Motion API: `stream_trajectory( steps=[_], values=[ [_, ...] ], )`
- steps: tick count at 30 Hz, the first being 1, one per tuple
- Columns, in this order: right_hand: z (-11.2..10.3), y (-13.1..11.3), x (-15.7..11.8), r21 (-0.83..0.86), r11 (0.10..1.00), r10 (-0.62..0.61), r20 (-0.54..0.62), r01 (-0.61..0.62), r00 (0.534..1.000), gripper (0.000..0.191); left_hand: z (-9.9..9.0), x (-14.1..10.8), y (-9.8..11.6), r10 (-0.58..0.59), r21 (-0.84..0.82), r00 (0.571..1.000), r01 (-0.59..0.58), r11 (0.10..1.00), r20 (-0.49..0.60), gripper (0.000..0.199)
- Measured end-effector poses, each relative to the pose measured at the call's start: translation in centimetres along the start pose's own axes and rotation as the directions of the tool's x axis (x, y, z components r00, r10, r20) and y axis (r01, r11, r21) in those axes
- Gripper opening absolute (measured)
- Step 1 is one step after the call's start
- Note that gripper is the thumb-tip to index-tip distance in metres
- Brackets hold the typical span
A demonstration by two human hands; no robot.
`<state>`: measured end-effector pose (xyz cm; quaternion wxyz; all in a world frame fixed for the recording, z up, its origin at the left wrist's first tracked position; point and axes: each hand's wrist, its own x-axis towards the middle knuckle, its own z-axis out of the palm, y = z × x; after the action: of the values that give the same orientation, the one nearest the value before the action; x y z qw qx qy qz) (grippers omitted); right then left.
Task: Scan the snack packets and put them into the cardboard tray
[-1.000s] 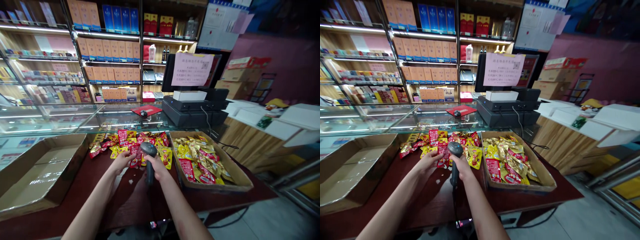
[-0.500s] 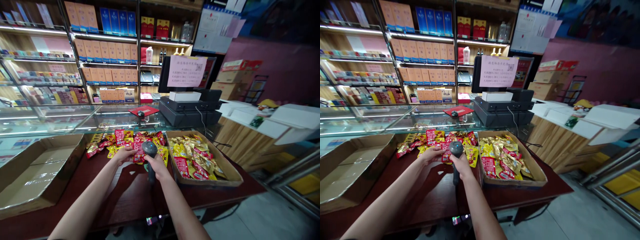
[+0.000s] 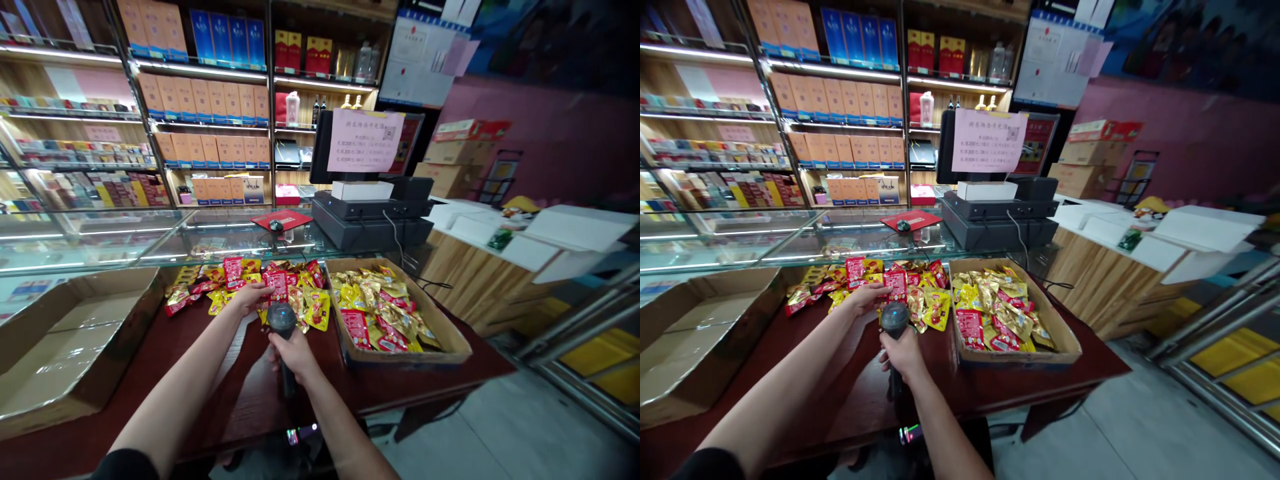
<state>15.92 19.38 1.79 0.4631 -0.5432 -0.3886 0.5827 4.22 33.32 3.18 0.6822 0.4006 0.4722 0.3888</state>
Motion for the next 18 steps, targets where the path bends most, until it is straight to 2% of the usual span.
stream_trajectory(
  steps=[5,11,18],
  values=[
    [0.1,0.1,-0.1,-0.102,0.994,-0.041,-0.033,0.037,0.999,0.014,-0.6,0.3,0.0,0.006,0.015,0.999,-0.006,1.0,-0.034,0.037],
    [0.7,0.4,0.6,-0.118,0.99,-0.076,-0.015,0.074,0.997,0.013,-0.5,0.3,0.4,0.003,0.024,0.997,-0.001,1.0,-0.071,0.042],
    [1.3,-2.3,1.8,-0.121,0.987,-0.109,-0.024,0.106,0.994,0.013,-0.7,0.5,2.4,0.042,0.049,0.997,-0.039,0.998,-0.06,0.044]
  ],
)
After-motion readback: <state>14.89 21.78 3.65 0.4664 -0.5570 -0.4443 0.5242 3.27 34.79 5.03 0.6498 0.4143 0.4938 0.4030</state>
